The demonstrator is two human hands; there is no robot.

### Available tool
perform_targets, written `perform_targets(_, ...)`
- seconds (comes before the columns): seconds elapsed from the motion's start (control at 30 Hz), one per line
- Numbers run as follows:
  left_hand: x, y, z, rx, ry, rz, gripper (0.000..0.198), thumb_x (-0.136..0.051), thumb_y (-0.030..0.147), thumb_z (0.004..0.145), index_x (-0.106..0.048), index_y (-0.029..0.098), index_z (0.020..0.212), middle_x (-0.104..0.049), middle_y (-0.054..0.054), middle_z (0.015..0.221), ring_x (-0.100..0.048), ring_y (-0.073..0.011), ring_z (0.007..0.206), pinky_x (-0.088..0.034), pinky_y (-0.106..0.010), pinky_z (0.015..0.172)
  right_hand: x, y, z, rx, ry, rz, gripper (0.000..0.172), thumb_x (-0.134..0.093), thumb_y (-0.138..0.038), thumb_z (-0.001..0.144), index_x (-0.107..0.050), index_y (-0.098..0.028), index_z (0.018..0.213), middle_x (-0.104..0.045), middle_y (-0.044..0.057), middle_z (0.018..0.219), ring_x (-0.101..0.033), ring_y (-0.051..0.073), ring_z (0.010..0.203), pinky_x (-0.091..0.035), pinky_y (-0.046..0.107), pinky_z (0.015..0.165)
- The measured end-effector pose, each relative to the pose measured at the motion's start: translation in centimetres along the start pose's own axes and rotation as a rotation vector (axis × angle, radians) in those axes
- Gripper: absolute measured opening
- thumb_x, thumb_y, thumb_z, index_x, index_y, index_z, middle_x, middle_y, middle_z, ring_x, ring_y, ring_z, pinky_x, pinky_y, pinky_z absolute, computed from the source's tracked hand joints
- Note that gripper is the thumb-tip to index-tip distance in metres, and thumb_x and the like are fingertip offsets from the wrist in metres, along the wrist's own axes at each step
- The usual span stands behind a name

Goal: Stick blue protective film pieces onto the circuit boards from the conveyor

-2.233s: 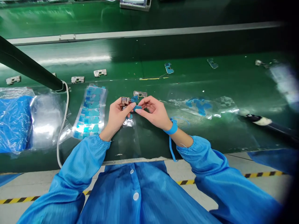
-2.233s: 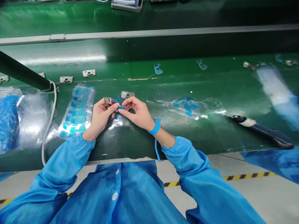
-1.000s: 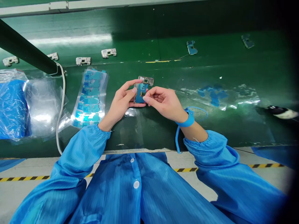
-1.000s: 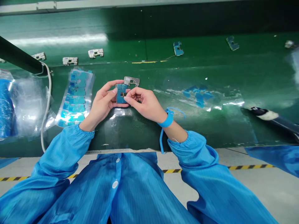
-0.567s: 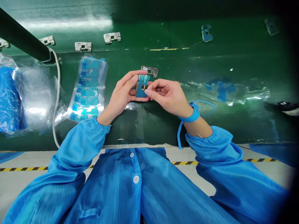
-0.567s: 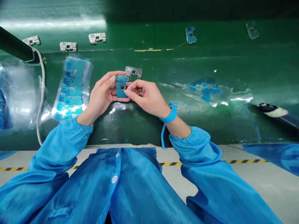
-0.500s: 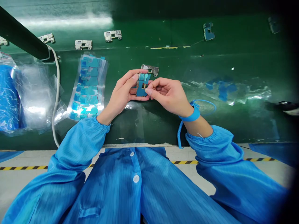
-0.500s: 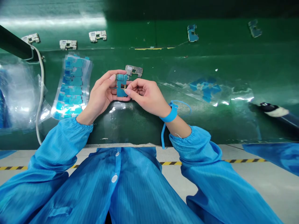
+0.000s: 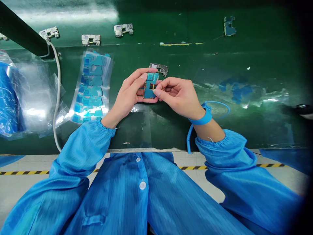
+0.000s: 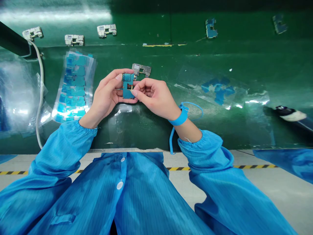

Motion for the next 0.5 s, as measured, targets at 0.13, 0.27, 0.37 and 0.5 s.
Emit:
perform_targets(0.13,-0.07,0.09,-0.07,0.005,0.012,-0.011,0.036,-0.074,0.049,0.107,-0.075,0.023,0.133,-0.079,-0.01,0.122,-0.085,-0.037,0.118,-0.075,-0.04,0.082,-0.02,0.03,0.0,0.021,-0.003,0.005,0.048,-0.095,-0.066,0.086,-0.074,-0.023,0.084,-0.074,0.006,0.089,-0.078,0.027,0.102,-0.073,0.04,0.084)
perform_targets(0.27,0.06,0.18,-0.16,0.008,0.046,0.028,0.04,-0.074,0.052,0.107,-0.075,0.024,0.134,-0.079,-0.009,0.122,-0.084,-0.037,0.12,-0.075,-0.039,0.082,-0.01,0.17,-0.02,0.013,0.004,-0.004,0.051,-0.095,-0.07,0.085,-0.073,-0.024,0.083,-0.074,0.006,0.089,-0.079,0.028,0.104,-0.073,0.042,0.086)
perform_targets(0.37,0.04,0.26,-0.18,-0.003,0.043,0.058,0.041,-0.073,0.056,0.107,-0.075,0.026,0.134,-0.08,-0.007,0.12,-0.083,-0.0359,0.122,-0.075,-0.039,0.083,0.03,0.08,-0.03,0.018,0.014,-0.011,0.05,-0.095,-0.069,0.085,-0.074,-0.024,0.083,-0.074,0.006,0.088,-0.079,0.029,0.108,-0.073,0.042,0.087)
perform_targets(0.5,-0.08,0.27,-0.2,-0.015,0.018,0.044,0.04,-0.072,0.053,0.107,-0.074,0.025,0.135,-0.079,-0.009,0.121,-0.083,-0.0364,0.122,-0.075,-0.04,0.084,0.06,0.01,-0.03,0.029,0.016,-0.001,0.047,-0.095,-0.066,0.086,-0.074,-0.023,0.083,-0.073,0.006,0.087,-0.079,0.029,0.108,-0.073,0.041,0.087)
Point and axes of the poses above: each hand's wrist, its own z-axis towards the middle knuckle, its own x-axis out of the back of the hand, y = z × x, the point moved 9 cm from there along z, towards the middle knuckle
